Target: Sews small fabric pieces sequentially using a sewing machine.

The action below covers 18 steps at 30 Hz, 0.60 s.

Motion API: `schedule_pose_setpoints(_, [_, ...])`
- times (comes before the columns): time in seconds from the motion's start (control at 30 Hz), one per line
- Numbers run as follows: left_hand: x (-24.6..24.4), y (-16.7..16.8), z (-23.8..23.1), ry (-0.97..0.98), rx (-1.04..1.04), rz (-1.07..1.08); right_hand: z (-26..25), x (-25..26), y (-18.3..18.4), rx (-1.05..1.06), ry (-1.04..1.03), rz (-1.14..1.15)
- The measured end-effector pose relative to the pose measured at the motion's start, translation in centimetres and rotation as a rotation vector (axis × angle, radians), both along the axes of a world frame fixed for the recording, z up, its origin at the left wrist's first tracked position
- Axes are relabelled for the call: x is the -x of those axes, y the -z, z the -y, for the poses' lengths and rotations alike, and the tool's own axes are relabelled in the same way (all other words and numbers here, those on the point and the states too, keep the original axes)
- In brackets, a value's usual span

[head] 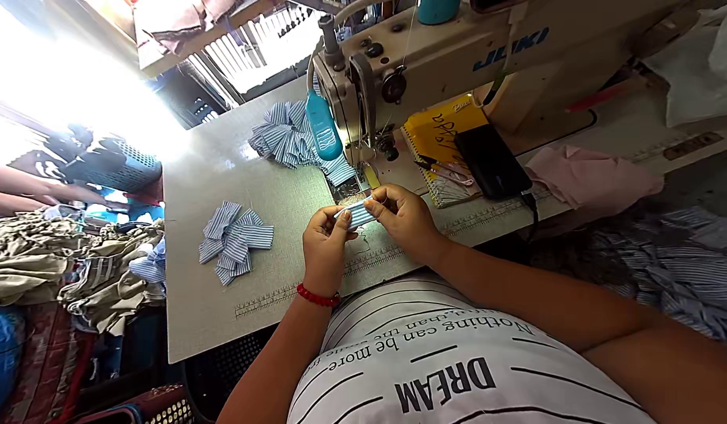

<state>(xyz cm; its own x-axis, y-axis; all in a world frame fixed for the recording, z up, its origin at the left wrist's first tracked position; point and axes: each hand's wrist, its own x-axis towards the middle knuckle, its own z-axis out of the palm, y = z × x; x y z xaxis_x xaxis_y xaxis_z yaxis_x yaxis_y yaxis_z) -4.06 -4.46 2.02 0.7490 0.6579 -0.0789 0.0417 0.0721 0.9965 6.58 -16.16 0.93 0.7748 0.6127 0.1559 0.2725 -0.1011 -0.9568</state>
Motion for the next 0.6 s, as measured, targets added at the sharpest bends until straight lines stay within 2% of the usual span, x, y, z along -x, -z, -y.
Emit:
schedule_pose_setpoints(0.1, [-0.9,1.3,-0.7,-0.014,-0.315,-0.057,-0.3,-0.5,0.2,0.114,0.031,0.087])
schedule_pose_setpoints(0.23, [-2.8,2.3,-2.2,0.037,-0.753,-0.248,-2.0,-2.7,0.5,0.289,0.028,0.115])
schedule_pose_setpoints(0.4, [-5.0,2.4,-3.5,0.163,-1.023,-0.475,-3.8,-4.4,0.3,0.641,-0.016,0.245])
schedule_pose_setpoints(0.5, [-5.0,3.3,-3.8,0.161,-1.190,-0.441,-3.9,-4.4,0.8,0.683,-0.010,0.317])
schedule_pose_setpoints(0.6, [-4.4,3.9,-4.2,0.224,-1.294,-0.227,-3.9,-4.4,0.9,0.666,-0.017,0.327])
